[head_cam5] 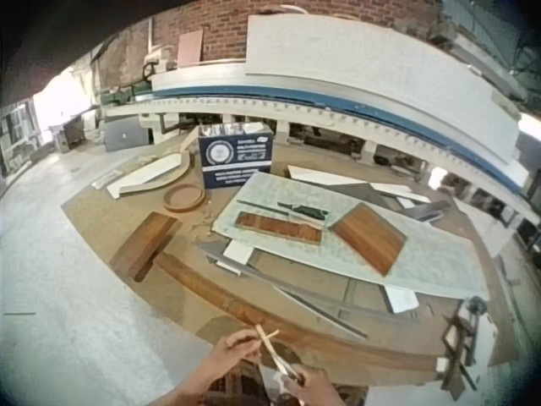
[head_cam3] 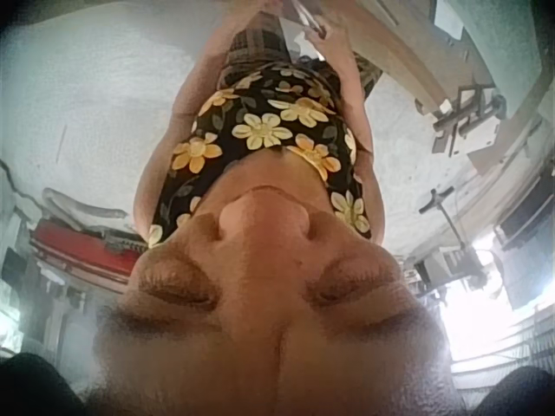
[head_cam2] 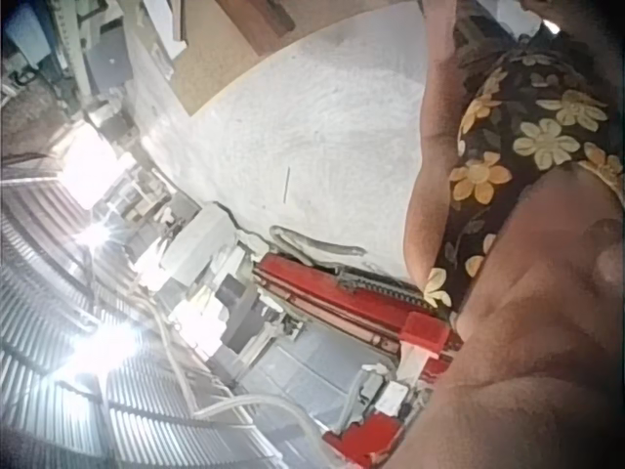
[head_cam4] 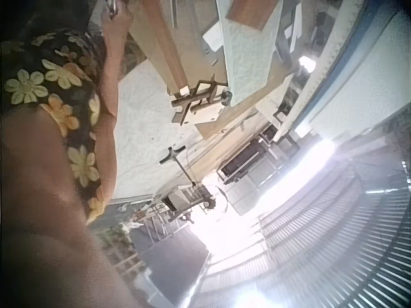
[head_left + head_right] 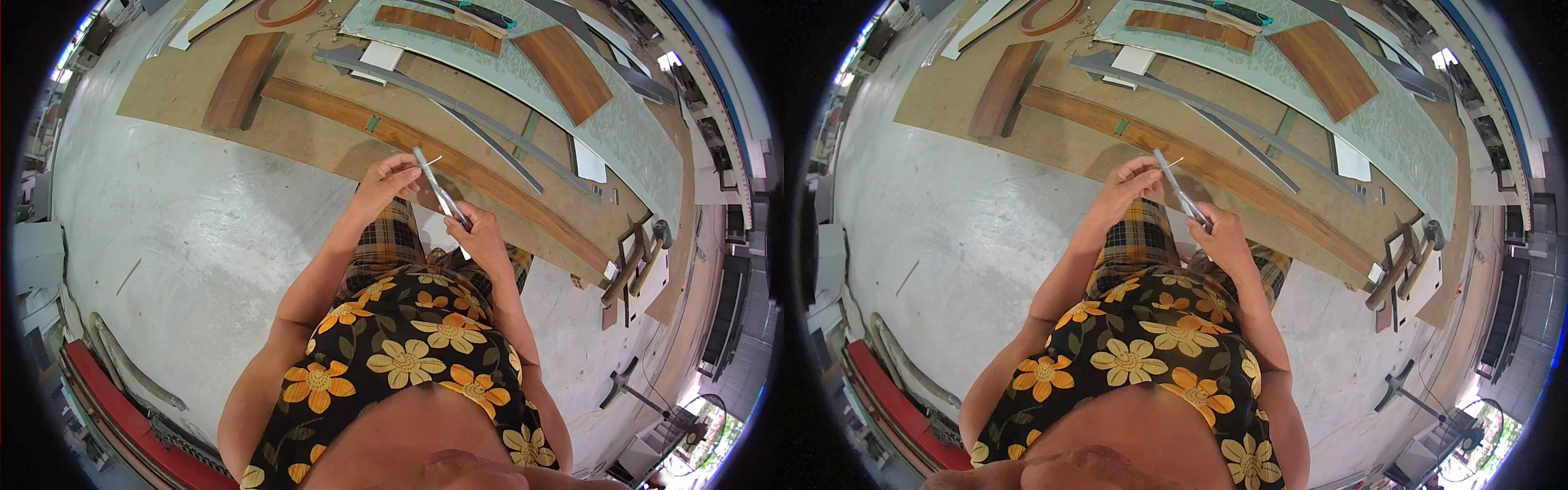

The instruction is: Using a measuring tape and pen to mark measurements on wooden planks.

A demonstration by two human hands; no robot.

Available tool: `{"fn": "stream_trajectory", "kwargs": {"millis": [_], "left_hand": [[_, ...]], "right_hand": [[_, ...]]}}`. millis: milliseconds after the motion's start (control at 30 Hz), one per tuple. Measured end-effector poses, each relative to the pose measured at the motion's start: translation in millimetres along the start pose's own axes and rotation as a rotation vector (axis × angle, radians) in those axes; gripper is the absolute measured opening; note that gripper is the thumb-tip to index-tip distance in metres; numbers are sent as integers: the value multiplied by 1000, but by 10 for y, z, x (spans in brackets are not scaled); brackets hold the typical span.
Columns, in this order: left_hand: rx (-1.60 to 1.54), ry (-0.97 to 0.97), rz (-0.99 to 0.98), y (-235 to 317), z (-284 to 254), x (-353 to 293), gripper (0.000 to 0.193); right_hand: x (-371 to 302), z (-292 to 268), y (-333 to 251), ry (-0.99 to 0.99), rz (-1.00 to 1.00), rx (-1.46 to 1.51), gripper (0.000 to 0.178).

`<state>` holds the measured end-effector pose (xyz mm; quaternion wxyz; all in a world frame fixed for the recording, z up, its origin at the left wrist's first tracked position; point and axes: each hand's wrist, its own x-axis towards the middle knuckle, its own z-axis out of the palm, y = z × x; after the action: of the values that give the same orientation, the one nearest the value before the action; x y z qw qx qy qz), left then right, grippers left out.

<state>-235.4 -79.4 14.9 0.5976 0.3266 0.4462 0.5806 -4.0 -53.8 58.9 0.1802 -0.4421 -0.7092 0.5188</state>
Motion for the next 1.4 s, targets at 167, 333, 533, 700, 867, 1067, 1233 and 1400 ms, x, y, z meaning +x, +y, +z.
{"fn": "stream_trajectory", "kwargs": {"millis": [167, 333, 533, 700, 867, 1067, 1233, 1400], "left_hand": [[42, 46, -36, 19, -211, -42, 13], [-152, 276, 108, 202, -280, -122, 8], [-209, 430, 166, 368, -746, -386, 8], [-360, 445, 156, 351, -801, -508, 7], [-229, 397, 143, 434, -619, -452, 6], [204, 84, 94, 722, -175, -352, 26], [481, -18, 201, 676, 193, -326, 49], [831, -1, 257, 540, 299, -318, 67]], "right_hand": [[86, 15, -193, -84, -30, -147, 23], [300, 88, -140, 28, -225, -65, 28], [634, 68, -336, 154, -297, -320, 34], [697, 252, -344, 128, -244, -304, 31], [554, 297, -373, 88, -264, -140, 23], [447, 160, -657, 146, -258, 54, 23], [365, 67, -681, 35, -168, -34, 24], [330, 129, -390, 56, -112, 275, 15]]}}
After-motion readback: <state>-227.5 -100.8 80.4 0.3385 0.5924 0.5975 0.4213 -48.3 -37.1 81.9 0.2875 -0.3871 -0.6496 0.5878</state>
